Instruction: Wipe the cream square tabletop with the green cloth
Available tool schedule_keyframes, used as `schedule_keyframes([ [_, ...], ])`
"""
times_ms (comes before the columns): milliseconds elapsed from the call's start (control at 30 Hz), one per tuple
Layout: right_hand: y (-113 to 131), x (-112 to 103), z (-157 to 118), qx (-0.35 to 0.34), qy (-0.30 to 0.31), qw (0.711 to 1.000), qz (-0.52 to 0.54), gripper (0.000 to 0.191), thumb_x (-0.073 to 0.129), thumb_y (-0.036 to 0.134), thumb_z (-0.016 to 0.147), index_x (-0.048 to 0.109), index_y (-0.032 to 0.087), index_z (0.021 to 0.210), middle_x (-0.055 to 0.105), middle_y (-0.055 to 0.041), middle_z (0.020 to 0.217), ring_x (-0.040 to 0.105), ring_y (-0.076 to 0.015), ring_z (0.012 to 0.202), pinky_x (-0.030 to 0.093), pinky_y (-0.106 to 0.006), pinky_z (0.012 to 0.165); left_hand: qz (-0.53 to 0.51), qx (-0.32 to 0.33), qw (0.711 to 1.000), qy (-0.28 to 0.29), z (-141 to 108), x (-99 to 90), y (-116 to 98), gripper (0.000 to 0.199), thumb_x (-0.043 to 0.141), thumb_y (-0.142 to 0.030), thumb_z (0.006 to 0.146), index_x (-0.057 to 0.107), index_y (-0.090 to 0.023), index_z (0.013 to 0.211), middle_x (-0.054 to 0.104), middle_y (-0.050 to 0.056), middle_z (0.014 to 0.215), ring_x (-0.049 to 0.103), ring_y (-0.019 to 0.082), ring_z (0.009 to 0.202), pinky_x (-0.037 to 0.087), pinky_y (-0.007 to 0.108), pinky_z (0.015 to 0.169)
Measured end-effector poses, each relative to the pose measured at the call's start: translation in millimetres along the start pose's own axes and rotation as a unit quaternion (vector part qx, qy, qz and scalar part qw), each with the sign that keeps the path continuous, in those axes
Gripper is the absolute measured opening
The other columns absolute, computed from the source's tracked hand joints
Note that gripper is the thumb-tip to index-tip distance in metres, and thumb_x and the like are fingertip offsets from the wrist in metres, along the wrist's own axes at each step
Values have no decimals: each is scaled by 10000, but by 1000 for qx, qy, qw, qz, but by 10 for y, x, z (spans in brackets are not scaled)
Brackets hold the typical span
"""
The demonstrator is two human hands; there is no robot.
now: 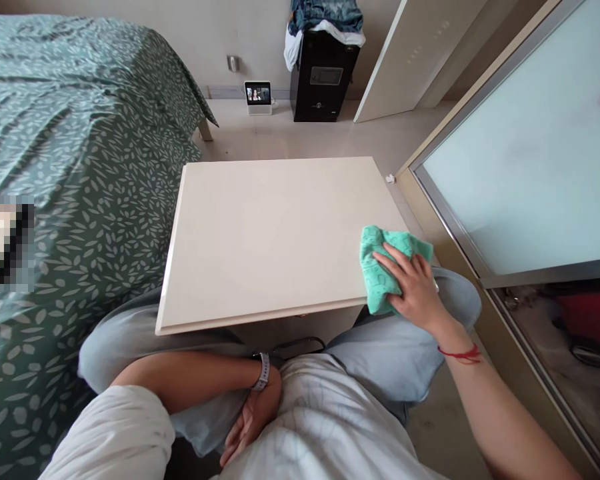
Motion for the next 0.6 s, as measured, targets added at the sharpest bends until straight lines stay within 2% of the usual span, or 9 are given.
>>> schedule_keyframes([
  [133, -241, -20, 349, 84, -12, 996, -7, 789, 617, 427, 1033, 699, 334, 1812, 609, -176, 1954, 606, -582, 1710, 513, -862, 1352, 129, 92, 982, 105, 141, -108, -227, 881, 218, 31, 1060, 54, -81, 1918, 947, 211, 1255, 876, 398, 1200, 763, 562, 844],
  [200, -321, -3, 643, 120, -13, 993, -4, 788, 625, 430, 1036, 687, 308, 1813, 576, -200, 1963, 592, -587, 1715, 559, -855, 1309, 124, 102, 982, 103, 207, -145, -319, 865, 196, 47, 1066, 31, -62, 1908, 947, 220, 1220, 885, 386, 1154, 761, 532, 819],
  [267, -391, 30, 974, 145, -20, 989, -3, 778, 632, 425, 1046, 673, 300, 1813, 558, -222, 1954, 597, -585, 1698, 591, -852, 1271, 115, 118, 982, 89, 278, -134, -371, 837, 228, 29, 1072, 181, -51, 1904, 948, 215, 1189, 889, 401, 1102, 753, 537, 782],
  [333, -454, 67, 1313, 163, -26, 986, -9, 761, 634, 424, 1062, 662, 301, 1812, 543, -229, 1948, 603, -579, 1682, 604, -849, 1251, 117, 229, 953, 161, 363, -55, -406, 808, 382, -61, 1071, 395, -103, 1878, 957, 176, 1194, 893, 431, 1055, 741, 564, 738],
  [367, -482, 82, 1479, 168, -25, 985, -12, 751, 633, 426, 1074, 658, 297, 1813, 530, -231, 1952, 601, -576, 1680, 603, -845, 1251, 105, 319, 911, 238, 409, 5, -423, 789, 498, -151, 1054, 512, -158, 1843, 962, 143, 1208, 896, 443, 1047, 733, 576, 723],
  [400, -505, 92, 1641, 170, -23, 985, -14, 740, 628, 431, 1093, 653, 291, 1819, 514, -236, 1959, 592, -573, 1686, 598, -837, 1256, 61, 408, 852, 322, 456, 66, -441, 754, 618, -265, 1025, 636, -225, 1778, 967, 107, 1222, 899, 445, 1058, 727, 571, 713],
  [467, -540, 94, 1948, 171, -14, 985, -13, 725, 616, 431, 1132, 636, 277, 1841, 480, -246, 1980, 560, -563, 1711, 585, -819, 1271, -40, 508, 754, 415, 574, 172, -479, 663, 739, -450, 945, 831, -297, 1583, 966, 86, 1264, 897, 456, 1161, 726, 560, 699],
  [533, -553, 73, 2232, 175, -7, 984, -10, 721, 606, 408, 1157, 621, 267, 1864, 456, -248, 2005, 536, -553, 1734, 578, -811, 1284, -74, 537, 720, 434, 711, 259, -525, 609, 749, -533, 887, 915, -310, 1429, 962, 89, 1286, 888, 466, 1248, 732, 559, 695],
  [600, -542, 42, 2492, 187, -5, 982, -6, 728, 603, 379, 1161, 618, 264, 1879, 438, -234, 2033, 523, -551, 1752, 563, -830, 1305, -74, 540, 718, 433, 837, 319, -568, 595, 737, -555, 859, 938, -305, 1360, 959, 97, 1289, 882, 472, 1288, 736, 562, 693],
])
Point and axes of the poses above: each hand's wrist, its own z-axis towards the middle knuckle, its own x-axis out of the palm, y = z × x, the point moved 1 cm from there along z, towards the middle knuckle
